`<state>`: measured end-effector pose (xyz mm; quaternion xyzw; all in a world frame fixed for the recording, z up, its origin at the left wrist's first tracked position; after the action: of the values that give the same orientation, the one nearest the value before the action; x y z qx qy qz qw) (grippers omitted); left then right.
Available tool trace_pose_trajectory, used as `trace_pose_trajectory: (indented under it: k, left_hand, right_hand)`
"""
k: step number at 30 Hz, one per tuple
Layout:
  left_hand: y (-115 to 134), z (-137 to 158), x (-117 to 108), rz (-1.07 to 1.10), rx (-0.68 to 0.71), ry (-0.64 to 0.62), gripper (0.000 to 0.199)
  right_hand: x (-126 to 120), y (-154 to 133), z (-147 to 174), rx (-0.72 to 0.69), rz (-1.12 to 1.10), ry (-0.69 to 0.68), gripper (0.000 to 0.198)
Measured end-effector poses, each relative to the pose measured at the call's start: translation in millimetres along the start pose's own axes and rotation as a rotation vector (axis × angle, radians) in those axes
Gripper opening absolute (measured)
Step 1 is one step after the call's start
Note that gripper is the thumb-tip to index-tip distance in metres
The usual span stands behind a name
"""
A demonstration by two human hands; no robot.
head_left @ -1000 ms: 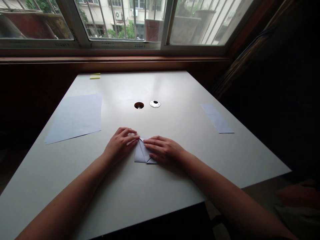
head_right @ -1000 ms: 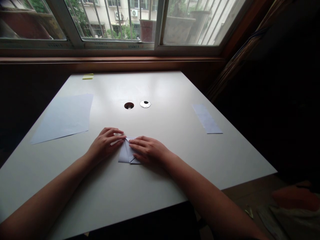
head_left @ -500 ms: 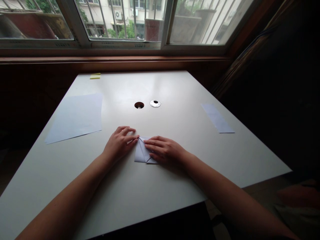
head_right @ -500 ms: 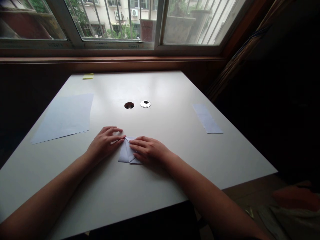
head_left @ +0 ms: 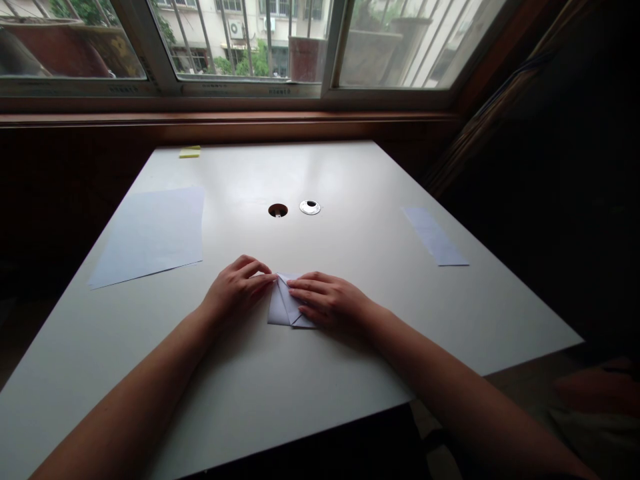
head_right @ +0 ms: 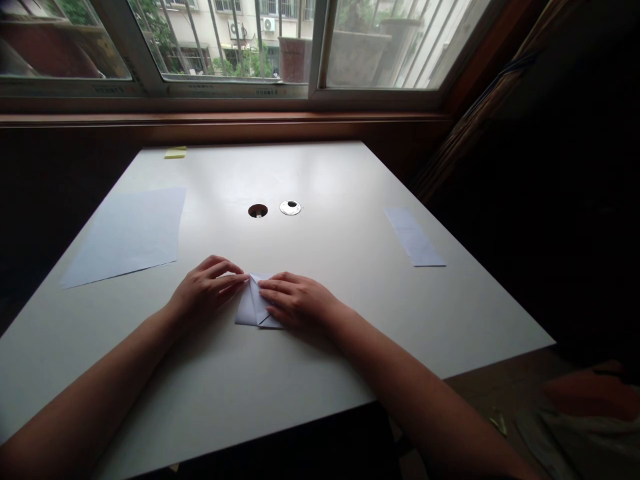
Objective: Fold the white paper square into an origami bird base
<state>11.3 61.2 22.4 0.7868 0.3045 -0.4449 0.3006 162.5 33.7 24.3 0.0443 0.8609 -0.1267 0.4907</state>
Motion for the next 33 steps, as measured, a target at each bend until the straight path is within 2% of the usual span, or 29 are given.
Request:
trace_pose_trajectory:
  k: [9,21,33]
  left_hand:
    - [2,-1,6,-0.036,-0.022,-0.037,0.025]
    - [10,-4,5,-0.122,-0.008,-0.082,0.027]
    - [10,-5,12,-0.137,-0.018,-0.121,0.03]
  right_hand:
    - [1,7,4,0.053,-0.053,0.018,0.041]
    - [-2,26,3,0.21,-0.167,0.061,0.047]
    - [-3,32,4,0.266,-0.223,0.073,0.041]
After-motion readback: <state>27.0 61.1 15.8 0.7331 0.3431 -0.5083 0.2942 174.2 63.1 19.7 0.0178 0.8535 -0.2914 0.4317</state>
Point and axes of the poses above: each hand's wrist, its own z-axis away from the middle knuckle, its own x-axis out of the palm, y = z × x, the point moved 9 cm from there along -z, towards the middle knuckle, and after that the axes turned 8 degrees about -x, right-handed, at the moved point
